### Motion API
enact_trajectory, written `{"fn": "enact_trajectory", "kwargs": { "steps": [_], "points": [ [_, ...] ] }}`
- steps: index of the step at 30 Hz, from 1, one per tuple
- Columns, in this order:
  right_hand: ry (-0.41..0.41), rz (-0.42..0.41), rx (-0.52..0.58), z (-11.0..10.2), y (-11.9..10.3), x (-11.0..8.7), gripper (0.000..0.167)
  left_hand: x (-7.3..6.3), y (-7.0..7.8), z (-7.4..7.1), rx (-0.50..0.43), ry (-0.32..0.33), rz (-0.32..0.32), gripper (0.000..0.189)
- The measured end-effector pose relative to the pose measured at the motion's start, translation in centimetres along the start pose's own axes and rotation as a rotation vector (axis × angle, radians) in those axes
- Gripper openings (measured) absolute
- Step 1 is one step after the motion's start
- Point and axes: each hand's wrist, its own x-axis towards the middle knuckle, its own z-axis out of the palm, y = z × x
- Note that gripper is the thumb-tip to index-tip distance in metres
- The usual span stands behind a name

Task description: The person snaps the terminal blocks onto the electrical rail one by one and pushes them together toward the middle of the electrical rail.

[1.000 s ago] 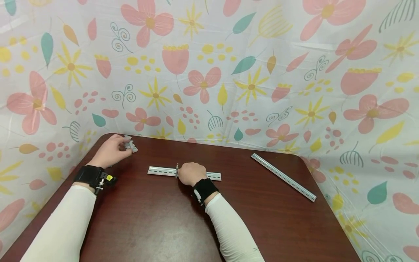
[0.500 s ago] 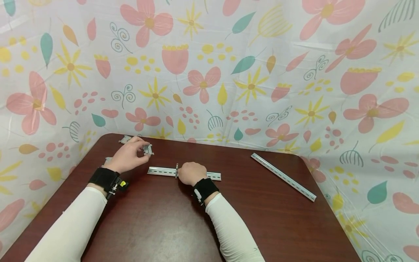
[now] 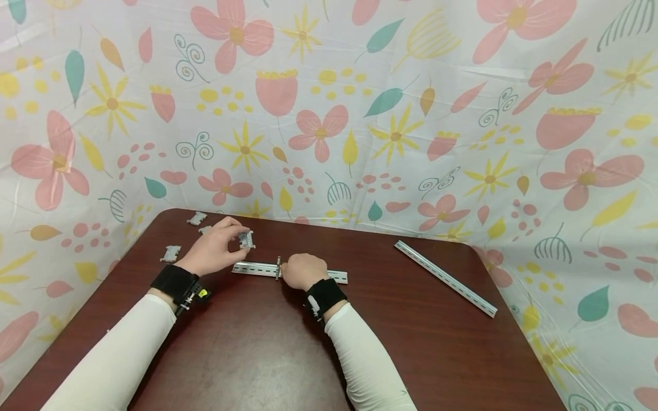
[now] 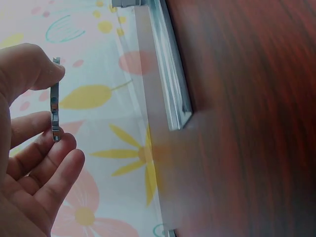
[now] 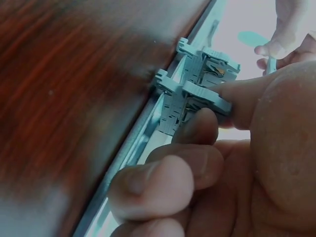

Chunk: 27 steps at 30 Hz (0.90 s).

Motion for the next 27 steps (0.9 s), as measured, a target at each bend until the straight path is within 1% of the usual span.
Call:
{"fn": "enact_trajectory", "kwargs": {
  "steps": [4, 10, 12, 14, 18, 23, 25, 27],
  "points": [
    [0.0, 0.006, 0.001, -0.3, -0.1, -0.1, 0.046, 0.1, 0.6, 0.3, 0.003, 0.0, 0.022, 0.048],
    [0.008, 0.036, 0.041, -1.0, -0.1, -0.3, 0.054, 0.4, 1.5, 0.8, -0.01, -0.002, 0.08, 0.048],
    [0.026, 0.035, 0.064, -1.2, 0.1, -0.3, 0.054, 0.4, 1.8, 1.0, -0.015, 0.002, 0.102, 0.048],
    [0.054, 0.022, 0.099, -1.4, 0.4, -0.2, 0.048, 0.4, 2.1, 1.1, -0.017, 0.003, 0.12, 0.048],
    [0.084, -0.038, 0.236, -1.7, 0.9, 0.1, 0.042, 0.4, 2.7, 1.3, -0.015, 0.01, 0.15, 0.05],
    [0.064, -0.143, 0.443, -1.6, 1.3, 0.4, 0.036, 0.5, 3.2, 1.6, -0.009, 0.014, 0.157, 0.051],
    [0.054, -0.176, 0.504, -1.5, 1.3, 0.4, 0.036, 0.5, 3.3, 1.6, -0.014, 0.008, 0.154, 0.052],
    [0.047, -0.195, 0.543, -1.5, 1.3, 0.4, 0.038, 0.5, 3.4, 1.6, -0.017, 0.006, 0.156, 0.053]
  ]
}}
